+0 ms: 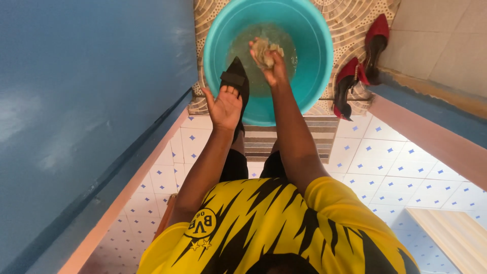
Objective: The person cleans a pair of black high-heeled shoes and a red high-heeled shoe using a cloth and soapy water in a bucket. They scrub the exterior and interior of the shoes one at a time and wipe them down with the cloth.
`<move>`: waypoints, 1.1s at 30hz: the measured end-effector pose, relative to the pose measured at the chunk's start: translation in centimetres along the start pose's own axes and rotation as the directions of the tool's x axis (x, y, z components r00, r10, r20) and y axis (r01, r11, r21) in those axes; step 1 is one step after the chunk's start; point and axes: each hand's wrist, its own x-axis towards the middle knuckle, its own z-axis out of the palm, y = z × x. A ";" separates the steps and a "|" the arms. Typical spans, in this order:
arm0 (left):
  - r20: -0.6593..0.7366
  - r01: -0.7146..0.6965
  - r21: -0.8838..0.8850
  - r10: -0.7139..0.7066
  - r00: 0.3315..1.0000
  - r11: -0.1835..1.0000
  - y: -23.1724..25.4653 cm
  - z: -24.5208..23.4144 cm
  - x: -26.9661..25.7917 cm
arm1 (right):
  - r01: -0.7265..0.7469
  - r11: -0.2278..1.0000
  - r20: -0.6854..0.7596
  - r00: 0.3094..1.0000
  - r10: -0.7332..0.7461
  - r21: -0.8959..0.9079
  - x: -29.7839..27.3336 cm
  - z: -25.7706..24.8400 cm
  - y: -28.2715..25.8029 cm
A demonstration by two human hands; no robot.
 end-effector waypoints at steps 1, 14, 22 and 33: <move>0.039 -0.001 -0.021 0.002 0.999 1.000 -0.1 0.4 -0.3 | 0.053 0.993 0.064 0.997 -0.047 -0.102 -0.8 0.7 -0.4; 0.003 -0.013 0.041 0.013 1.000 0.999 -2.2 6.0 -3.8 | -0.124 0.961 -0.224 0.972 0.067 -0.248 -4.3 -0.5 -2.1; 0.102 -0.017 0.009 0.016 0.995 1.000 -2.7 7.5 -5.5 | -0.019 0.937 -0.038 0.999 0.006 -0.349 -10.6 8.3 -4.5; 0.287 0.067 0.286 -0.153 0.946 0.956 -5.4 7.0 -7.9 | 0.458 -0.255 0.524 0.719 -0.457 -0.851 -20.4 20.1 -5.5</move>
